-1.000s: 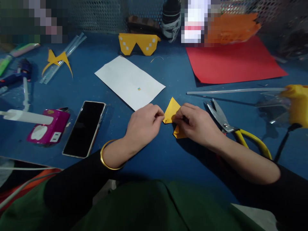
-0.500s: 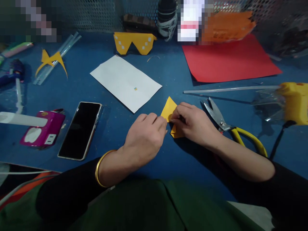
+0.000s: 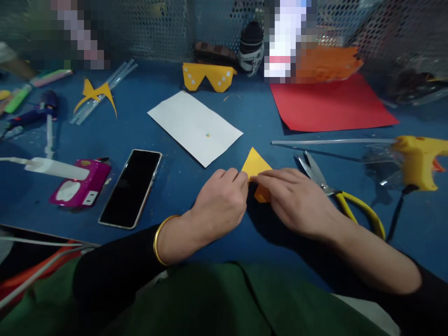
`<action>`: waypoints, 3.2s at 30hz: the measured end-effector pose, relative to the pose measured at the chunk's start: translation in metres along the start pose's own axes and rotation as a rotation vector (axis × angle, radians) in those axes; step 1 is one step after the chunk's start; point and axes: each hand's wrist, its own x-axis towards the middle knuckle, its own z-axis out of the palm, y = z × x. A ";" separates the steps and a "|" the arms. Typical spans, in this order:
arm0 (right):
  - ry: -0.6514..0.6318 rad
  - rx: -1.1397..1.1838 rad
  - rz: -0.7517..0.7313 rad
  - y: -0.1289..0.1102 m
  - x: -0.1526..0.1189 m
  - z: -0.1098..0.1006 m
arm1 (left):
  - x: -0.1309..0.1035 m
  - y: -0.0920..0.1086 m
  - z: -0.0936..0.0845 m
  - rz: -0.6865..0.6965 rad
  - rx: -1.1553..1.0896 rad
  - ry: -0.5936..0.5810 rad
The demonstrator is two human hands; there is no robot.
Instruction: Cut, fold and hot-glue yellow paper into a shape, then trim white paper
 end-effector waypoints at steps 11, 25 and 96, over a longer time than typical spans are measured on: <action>0.048 -0.218 -0.129 -0.012 -0.005 0.019 | -0.003 0.001 0.007 -0.045 -0.021 0.062; 0.064 -0.157 -0.028 -0.021 -0.002 0.024 | -0.005 0.010 0.013 -0.024 0.085 0.136; 0.076 -0.131 0.421 0.014 -0.009 0.017 | 0.012 -0.005 0.020 -0.474 -0.461 0.284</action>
